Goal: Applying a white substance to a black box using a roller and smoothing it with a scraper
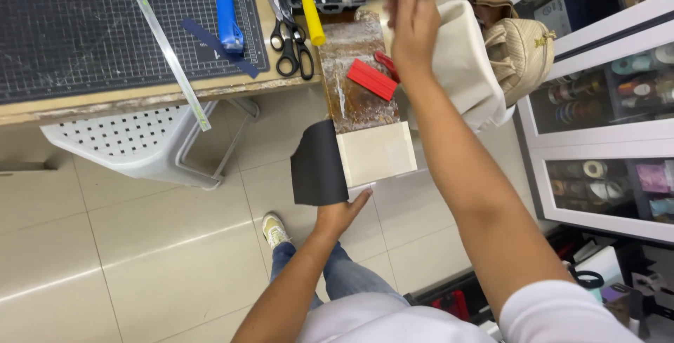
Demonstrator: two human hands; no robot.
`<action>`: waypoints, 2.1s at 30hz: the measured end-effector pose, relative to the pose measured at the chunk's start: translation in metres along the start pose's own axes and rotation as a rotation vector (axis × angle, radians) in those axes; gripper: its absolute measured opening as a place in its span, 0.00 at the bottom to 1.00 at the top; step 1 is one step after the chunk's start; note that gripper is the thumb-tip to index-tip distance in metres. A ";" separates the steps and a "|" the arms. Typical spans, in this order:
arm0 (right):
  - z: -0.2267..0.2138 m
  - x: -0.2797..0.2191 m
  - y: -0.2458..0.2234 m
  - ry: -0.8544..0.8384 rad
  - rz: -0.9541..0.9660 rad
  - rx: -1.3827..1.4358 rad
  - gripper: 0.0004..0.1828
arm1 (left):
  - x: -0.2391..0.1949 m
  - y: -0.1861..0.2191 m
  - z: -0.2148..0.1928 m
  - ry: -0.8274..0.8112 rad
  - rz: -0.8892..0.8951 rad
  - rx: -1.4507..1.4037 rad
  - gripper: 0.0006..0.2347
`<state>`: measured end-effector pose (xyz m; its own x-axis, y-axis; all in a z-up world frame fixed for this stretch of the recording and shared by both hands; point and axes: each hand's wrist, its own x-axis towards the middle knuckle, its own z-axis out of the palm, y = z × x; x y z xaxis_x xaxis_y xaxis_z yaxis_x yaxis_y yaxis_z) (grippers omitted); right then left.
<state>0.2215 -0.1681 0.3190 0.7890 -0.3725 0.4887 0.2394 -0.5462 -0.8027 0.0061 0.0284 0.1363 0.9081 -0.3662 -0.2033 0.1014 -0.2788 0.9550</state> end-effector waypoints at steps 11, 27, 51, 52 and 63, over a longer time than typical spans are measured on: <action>-0.061 -0.223 -0.039 -0.133 -0.052 -0.253 0.14 | 0.013 -0.017 0.018 0.129 0.192 0.077 0.37; -0.036 -0.236 -0.034 -0.150 -0.124 -0.319 0.14 | 0.018 -0.040 0.016 0.122 0.215 0.167 0.36; -0.033 -0.219 -0.036 -0.132 -0.158 -0.343 0.16 | 0.023 -0.041 0.024 0.144 0.257 0.124 0.37; -0.032 -0.218 -0.036 -0.134 -0.156 -0.343 0.16 | 0.025 -0.039 0.024 0.143 0.255 0.124 0.37; -0.033 -0.226 -0.030 -0.144 -0.140 -0.352 0.15 | 0.027 -0.047 0.029 0.152 0.244 0.153 0.36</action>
<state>0.0171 -0.0921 0.2440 0.8397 -0.1806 0.5121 0.1618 -0.8170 -0.5535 0.0141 0.0054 0.0792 0.9496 -0.3050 0.0728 -0.1783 -0.3341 0.9255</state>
